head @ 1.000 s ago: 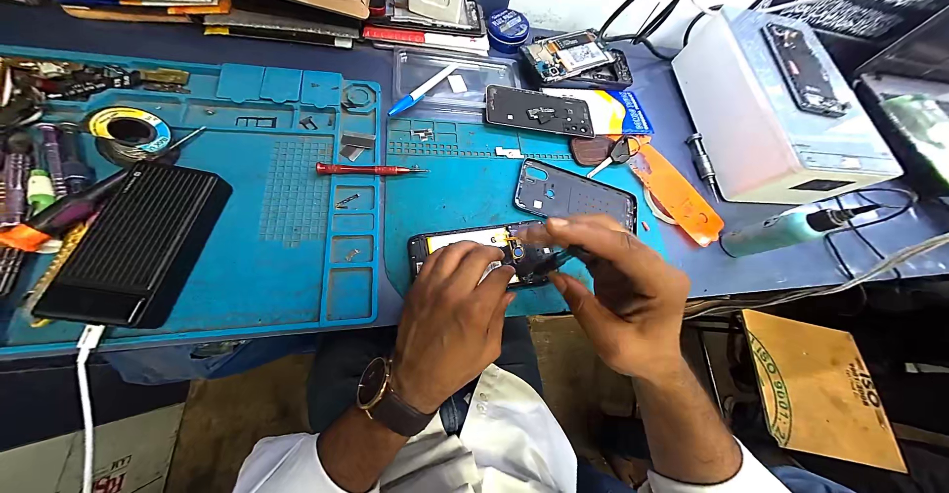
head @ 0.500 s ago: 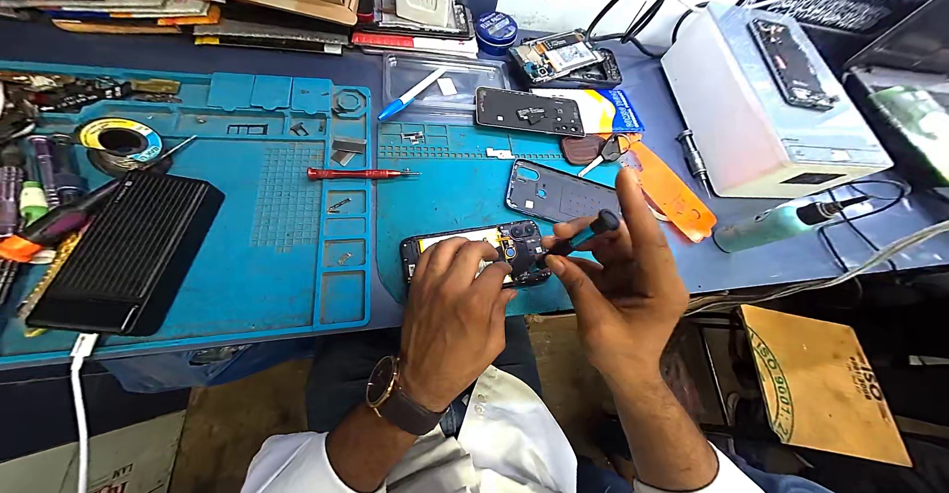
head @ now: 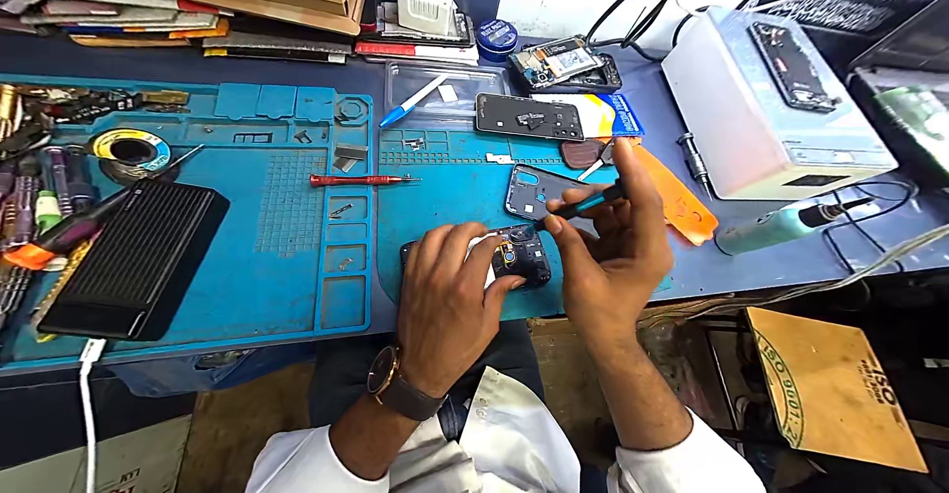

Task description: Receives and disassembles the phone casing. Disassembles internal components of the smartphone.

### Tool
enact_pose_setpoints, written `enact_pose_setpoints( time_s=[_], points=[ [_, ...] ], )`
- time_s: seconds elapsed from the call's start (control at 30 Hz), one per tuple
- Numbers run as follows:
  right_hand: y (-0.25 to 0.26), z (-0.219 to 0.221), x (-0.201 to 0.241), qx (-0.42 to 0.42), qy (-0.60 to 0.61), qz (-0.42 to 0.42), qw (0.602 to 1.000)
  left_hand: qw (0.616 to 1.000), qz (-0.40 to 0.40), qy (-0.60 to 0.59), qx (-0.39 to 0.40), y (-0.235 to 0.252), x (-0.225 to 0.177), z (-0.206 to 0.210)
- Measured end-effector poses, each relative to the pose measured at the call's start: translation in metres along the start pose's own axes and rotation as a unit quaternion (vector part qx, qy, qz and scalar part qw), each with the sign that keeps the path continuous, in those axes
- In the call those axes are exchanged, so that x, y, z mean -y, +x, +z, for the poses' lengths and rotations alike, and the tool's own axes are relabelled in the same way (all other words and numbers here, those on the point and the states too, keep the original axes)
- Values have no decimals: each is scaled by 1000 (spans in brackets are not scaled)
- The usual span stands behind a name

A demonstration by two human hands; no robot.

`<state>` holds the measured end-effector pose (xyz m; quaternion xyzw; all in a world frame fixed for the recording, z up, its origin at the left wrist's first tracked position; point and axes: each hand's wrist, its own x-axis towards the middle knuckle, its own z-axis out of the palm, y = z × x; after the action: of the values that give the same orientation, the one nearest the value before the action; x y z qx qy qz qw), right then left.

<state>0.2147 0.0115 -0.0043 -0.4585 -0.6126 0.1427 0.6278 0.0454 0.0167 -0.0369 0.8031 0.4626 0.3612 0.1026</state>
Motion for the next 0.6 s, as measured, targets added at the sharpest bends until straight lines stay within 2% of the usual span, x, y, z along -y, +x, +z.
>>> enact_pose_setpoints(
  time_s=[0.13, 0.47, 0.6],
  points=[
    [10, 11, -17, 4, -24, -26, 999, 998, 13, 47, 28, -9, 4, 6],
    [11, 8, -19, 22, -45, -27, 998, 997, 26, 66, 19, -10, 5, 10],
    [18, 7, -19, 87, -26, -43, 995, 997, 26, 69, 17, -11, 6, 10]
  ],
)
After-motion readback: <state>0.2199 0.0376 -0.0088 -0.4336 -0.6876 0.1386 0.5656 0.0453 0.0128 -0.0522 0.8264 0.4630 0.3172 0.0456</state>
